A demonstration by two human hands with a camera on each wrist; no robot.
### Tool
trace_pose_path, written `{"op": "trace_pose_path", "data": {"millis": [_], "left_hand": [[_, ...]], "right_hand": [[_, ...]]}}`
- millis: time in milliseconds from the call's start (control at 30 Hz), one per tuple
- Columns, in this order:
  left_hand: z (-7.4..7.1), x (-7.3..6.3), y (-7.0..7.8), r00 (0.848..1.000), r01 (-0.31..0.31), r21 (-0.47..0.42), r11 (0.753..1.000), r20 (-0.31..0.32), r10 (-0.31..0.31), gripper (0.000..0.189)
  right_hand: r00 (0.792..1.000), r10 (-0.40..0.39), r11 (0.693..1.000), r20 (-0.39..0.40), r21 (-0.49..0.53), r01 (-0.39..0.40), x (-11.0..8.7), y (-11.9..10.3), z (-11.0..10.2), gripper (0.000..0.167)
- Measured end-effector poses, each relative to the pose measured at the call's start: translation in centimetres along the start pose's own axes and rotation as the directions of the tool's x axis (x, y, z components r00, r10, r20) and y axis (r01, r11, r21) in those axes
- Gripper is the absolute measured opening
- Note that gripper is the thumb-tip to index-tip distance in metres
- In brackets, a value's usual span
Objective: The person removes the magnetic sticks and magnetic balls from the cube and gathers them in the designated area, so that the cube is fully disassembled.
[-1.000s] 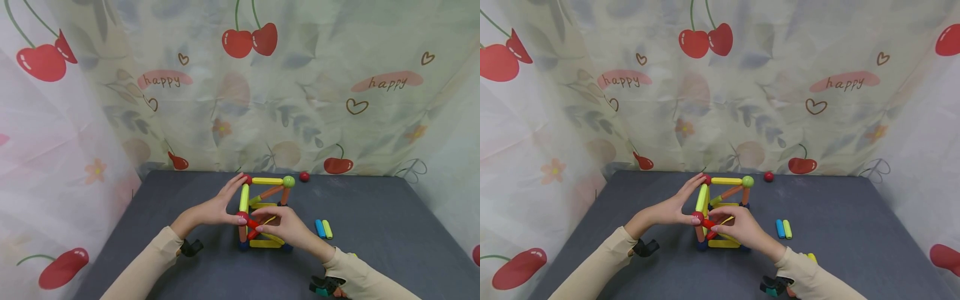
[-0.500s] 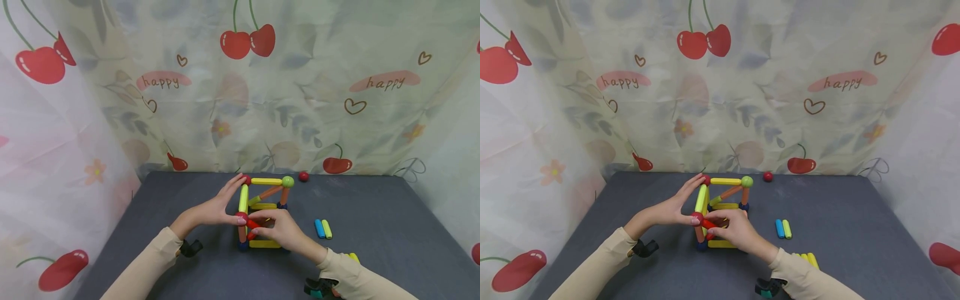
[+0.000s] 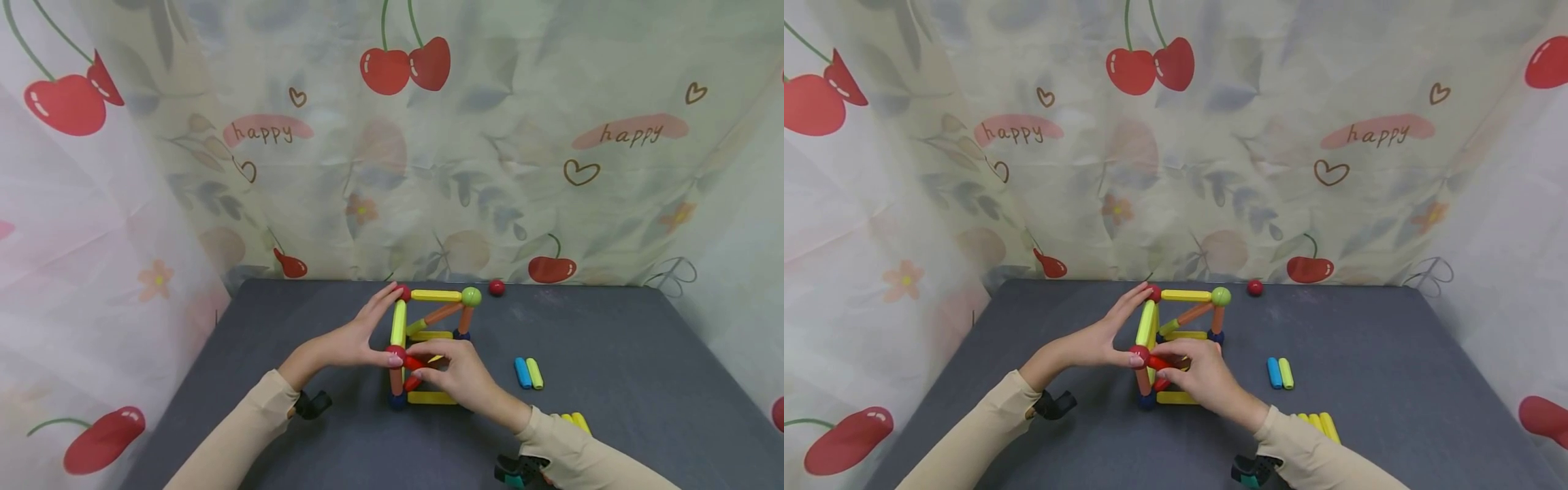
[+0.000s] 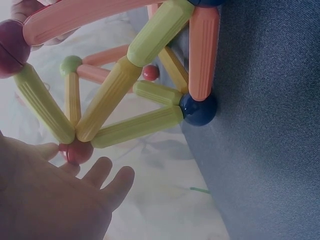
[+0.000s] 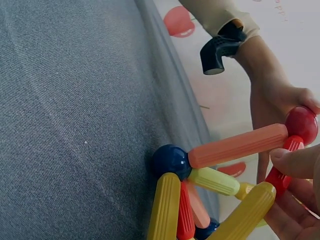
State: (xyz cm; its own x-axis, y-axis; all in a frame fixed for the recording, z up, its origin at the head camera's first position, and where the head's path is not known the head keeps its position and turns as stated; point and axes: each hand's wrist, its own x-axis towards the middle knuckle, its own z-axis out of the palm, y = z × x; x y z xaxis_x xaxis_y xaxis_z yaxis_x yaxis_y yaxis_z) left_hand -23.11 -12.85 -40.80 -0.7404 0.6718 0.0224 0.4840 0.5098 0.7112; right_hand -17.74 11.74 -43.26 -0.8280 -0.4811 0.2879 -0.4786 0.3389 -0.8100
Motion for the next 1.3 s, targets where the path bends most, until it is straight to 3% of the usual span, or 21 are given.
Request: {"op": "trace_pose_path", "data": {"millis": [600,833,1100,1300], "left_hand": [[0.0,0.0,0.1,1.000,0.000,0.005,1.000,-0.001,0.000,0.113],[0.0,0.1,0.0,1.000,-0.004,0.004,1.000,0.002,0.004,0.113],[0.0,0.1,-0.1,1.000,-0.003,0.001,1.000,-0.006,0.003,0.112],[0.0,0.0,0.1,1.000,-0.004,0.005,1.000,0.001,0.004,0.112]], "right_hand": [[0.997,-0.002,0.999,-0.077,-0.046,-0.002,-0.1,-0.7,0.4,0.033],[0.994,-0.060,0.992,-0.095,-0.115,0.049,0.0,-0.7,0.2,0.035],[0.989,-0.127,0.968,-0.078,-0.227,0.107,0.3,-1.2,-0.5,0.036],[0.990,-0.131,0.966,-0.050,-0.232,0.116,0.3,-1.3,-0.8,0.035]]}}
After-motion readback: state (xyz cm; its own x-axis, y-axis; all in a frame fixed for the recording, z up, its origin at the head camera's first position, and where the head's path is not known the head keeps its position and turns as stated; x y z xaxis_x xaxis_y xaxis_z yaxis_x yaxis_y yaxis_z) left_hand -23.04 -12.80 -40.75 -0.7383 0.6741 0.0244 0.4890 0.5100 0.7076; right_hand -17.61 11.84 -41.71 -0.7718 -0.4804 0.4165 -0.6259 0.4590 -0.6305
